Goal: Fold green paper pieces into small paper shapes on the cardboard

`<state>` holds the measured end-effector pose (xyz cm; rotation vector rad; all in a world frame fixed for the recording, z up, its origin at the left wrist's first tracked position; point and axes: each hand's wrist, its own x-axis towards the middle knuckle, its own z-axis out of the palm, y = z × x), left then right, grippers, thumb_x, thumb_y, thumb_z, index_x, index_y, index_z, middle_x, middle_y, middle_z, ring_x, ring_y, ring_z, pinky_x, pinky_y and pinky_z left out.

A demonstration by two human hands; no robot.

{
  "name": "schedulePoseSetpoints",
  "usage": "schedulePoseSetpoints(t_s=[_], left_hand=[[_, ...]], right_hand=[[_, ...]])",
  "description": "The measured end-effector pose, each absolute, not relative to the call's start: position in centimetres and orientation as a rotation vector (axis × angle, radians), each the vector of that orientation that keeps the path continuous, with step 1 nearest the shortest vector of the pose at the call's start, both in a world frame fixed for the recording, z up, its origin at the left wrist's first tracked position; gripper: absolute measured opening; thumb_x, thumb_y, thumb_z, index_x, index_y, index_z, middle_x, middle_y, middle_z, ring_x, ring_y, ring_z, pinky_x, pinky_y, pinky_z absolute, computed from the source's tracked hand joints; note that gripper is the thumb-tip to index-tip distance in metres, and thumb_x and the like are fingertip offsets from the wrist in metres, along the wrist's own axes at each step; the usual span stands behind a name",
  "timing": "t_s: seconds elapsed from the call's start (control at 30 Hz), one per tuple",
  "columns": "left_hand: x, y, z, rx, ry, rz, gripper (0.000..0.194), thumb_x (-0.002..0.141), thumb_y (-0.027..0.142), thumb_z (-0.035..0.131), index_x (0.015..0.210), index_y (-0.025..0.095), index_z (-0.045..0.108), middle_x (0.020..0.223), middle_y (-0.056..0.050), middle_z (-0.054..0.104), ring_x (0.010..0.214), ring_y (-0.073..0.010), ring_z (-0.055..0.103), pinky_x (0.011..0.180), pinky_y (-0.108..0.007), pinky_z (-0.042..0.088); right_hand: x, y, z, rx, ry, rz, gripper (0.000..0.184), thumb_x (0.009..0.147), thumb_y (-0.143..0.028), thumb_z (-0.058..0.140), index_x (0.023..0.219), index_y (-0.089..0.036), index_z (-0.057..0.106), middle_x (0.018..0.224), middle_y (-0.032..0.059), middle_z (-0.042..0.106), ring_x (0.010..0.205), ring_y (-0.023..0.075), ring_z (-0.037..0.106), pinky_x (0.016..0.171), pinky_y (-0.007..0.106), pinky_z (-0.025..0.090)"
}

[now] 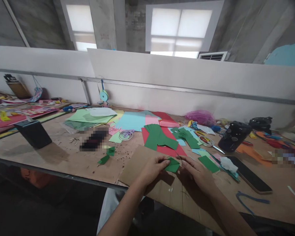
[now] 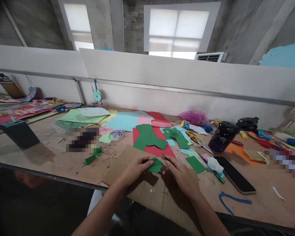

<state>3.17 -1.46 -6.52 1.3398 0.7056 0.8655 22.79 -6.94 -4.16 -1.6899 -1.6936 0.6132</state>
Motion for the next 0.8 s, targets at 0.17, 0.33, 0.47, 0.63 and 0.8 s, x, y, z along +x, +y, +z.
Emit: schedulePoseSetpoints(t_s=[0.17, 0.33, 0.47, 0.63, 0.8], left_hand=[[3.2, -1.5, -6.1, 1.288, 0.703, 0.902, 0.034, 0.075, 0.046, 0.066, 0.085, 0.014, 0.068, 0.077, -0.002, 0.062, 0.066, -0.0119, 0.049, 0.060, -0.022, 0.035], [3.2, -1.4, -6.3, 1.255, 0.748, 0.924, 0.027, 0.073, 0.037, 0.068, 0.086, 0.014, 0.065, 0.080, -0.002, 0.060, 0.069, -0.0126, 0.051, 0.059, -0.023, 0.038], [3.2, -1.1, -6.6, 1.240, 0.659, 0.996, 0.022, 0.072, 0.029, 0.069, 0.087, 0.014, 0.064, 0.083, -0.002, 0.062, 0.076, -0.0141, 0.054, 0.070, -0.025, 0.041], [3.4, -0.9, -7.1, 1.253, 0.663, 1.075, 0.015, 0.070, 0.024, 0.070, 0.075, 0.015, 0.059, 0.073, 0.001, 0.060, 0.070, -0.0119, 0.052, 0.068, -0.024, 0.038], [3.3, -0.8, -7.5, 1.309, 0.711, 1.047, 0.017, 0.072, 0.028, 0.069, 0.078, 0.015, 0.060, 0.074, -0.001, 0.061, 0.067, -0.0121, 0.052, 0.064, -0.024, 0.037]], right_hand=[[22.6, -6.4, -4.6, -1.683, -1.796, 0.478, 0.037, 0.090, -0.045, 0.043, 0.115, -0.027, 0.063, 0.113, 0.0050, 0.066, 0.102, 0.0263, 0.059, 0.084, 0.037, 0.046], [23.0, -5.8, -5.0, -1.552, -1.856, 0.287, 0.032, 0.088, -0.038, 0.050, 0.113, -0.026, 0.067, 0.119, 0.0070, 0.061, 0.116, 0.0270, 0.049, 0.100, 0.041, 0.035], [22.7, -5.7, -3.7, -1.448, -1.707, 0.685, 0.034, 0.090, -0.043, 0.047, 0.111, -0.025, 0.067, 0.118, 0.0078, 0.063, 0.113, 0.0266, 0.053, 0.097, 0.040, 0.039], [20.8, -5.5, -1.8, -1.350, -1.629, 0.952, 0.029, 0.079, -0.033, 0.061, 0.104, -0.021, 0.068, 0.101, 0.0066, 0.069, 0.091, 0.0237, 0.061, 0.077, 0.033, 0.047], [19.0, -5.2, -2.3, -1.342, -1.526, 0.873, 0.015, 0.074, -0.026, 0.059, 0.082, -0.018, 0.069, 0.075, 0.0021, 0.067, 0.068, 0.0175, 0.058, 0.063, 0.027, 0.044]])
